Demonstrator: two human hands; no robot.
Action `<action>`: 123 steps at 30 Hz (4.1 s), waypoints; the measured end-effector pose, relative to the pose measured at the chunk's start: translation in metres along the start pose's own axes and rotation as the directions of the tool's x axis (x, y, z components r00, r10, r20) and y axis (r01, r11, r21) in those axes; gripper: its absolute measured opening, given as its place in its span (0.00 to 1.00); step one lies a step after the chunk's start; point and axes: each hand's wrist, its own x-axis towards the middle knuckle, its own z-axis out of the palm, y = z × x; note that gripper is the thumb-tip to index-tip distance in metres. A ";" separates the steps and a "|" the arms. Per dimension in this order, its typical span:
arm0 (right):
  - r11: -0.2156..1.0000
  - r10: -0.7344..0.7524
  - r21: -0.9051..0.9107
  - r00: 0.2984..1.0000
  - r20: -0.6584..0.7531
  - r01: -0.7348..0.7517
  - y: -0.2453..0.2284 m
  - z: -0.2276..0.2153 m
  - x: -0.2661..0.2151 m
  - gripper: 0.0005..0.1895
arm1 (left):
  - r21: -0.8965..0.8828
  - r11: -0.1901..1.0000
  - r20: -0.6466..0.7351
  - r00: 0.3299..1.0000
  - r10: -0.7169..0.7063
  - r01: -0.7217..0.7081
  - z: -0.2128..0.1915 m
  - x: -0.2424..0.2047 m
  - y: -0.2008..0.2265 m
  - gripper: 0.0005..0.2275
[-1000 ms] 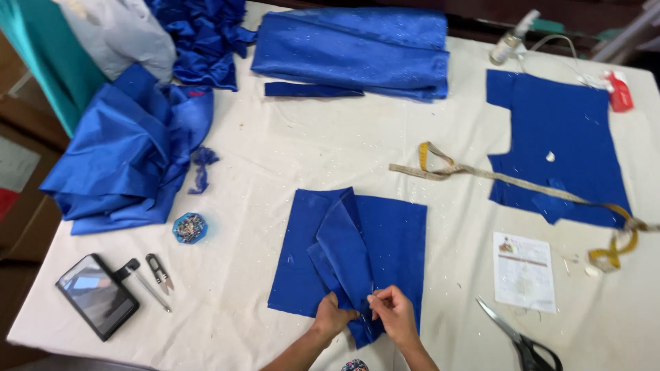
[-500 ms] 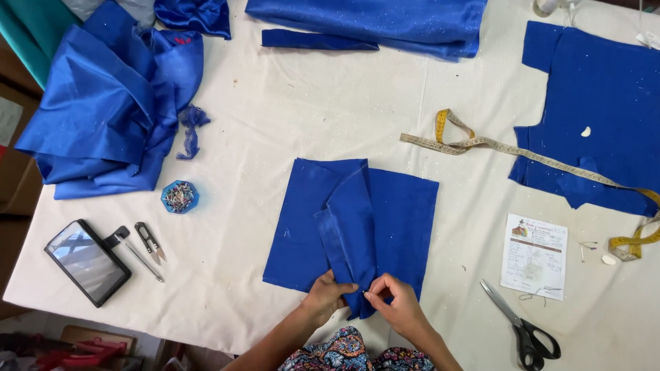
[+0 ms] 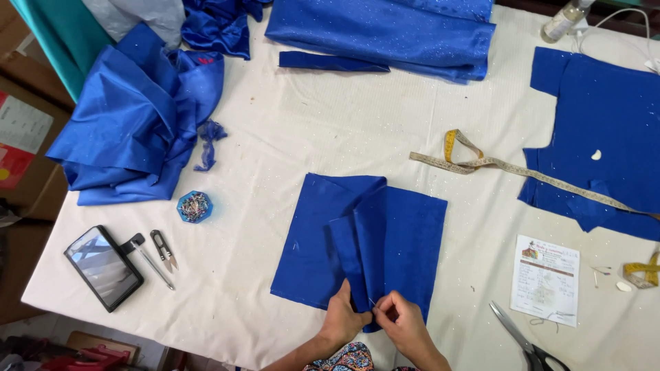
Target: The person cuts a piece of blue fabric using scissors, following marked lines. They then fold the fabric and use chalk to mark a new line before cutting again.
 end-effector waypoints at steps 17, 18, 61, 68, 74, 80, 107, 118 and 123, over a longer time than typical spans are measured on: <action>0.981 0.124 0.143 0.992 0.032 -0.128 -0.005 -0.027 0.015 0.11 | 0.120 0.991 0.061 0.997 0.051 -0.058 0.007 0.011 0.000 0.30; 0.985 0.094 0.143 0.994 0.049 -0.100 0.004 -0.025 0.017 0.11 | 0.128 0.989 0.064 0.995 0.072 -0.079 0.006 0.012 0.000 0.26; 0.970 -0.244 0.028 0.964 0.102 0.243 0.030 -0.011 0.028 0.10 | 0.426 0.813 0.160 0.917 0.364 -0.397 0.013 0.036 -0.035 0.32; 0.859 -0.373 0.289 0.903 -0.214 0.423 0.080 -0.080 0.092 0.05 | 0.555 0.818 0.134 0.987 0.090 -0.151 0.017 0.055 -0.061 0.39; 0.985 0.152 0.008 0.833 -0.532 -0.175 0.036 -0.186 0.126 0.03 | 0.564 0.817 0.145 0.988 0.047 -0.122 0.011 0.041 -0.031 0.39; 0.937 0.247 -0.070 0.790 -0.561 -0.343 0.022 -0.200 0.133 0.11 | 0.533 0.824 0.192 0.976 0.104 -0.192 0.011 0.022 0.005 0.44; 0.966 0.146 -0.156 0.932 -0.332 -0.207 -0.055 -0.067 0.106 0.25 | 0.196 0.980 0.261 0.965 -0.031 -0.022 -0.013 0.034 0.016 0.36; 0.626 -0.764 -0.087 0.632 0.131 0.775 -0.114 -0.036 -0.039 0.07 | -0.803 0.465 0.294 0.927 -0.235 0.373 -0.149 -0.030 0.112 0.53; 0.493 -0.842 -0.098 0.503 0.195 0.864 -0.149 -0.082 -0.066 0.07 | -0.859 0.362 0.329 0.932 -0.154 0.363 -0.146 -0.035 0.143 0.50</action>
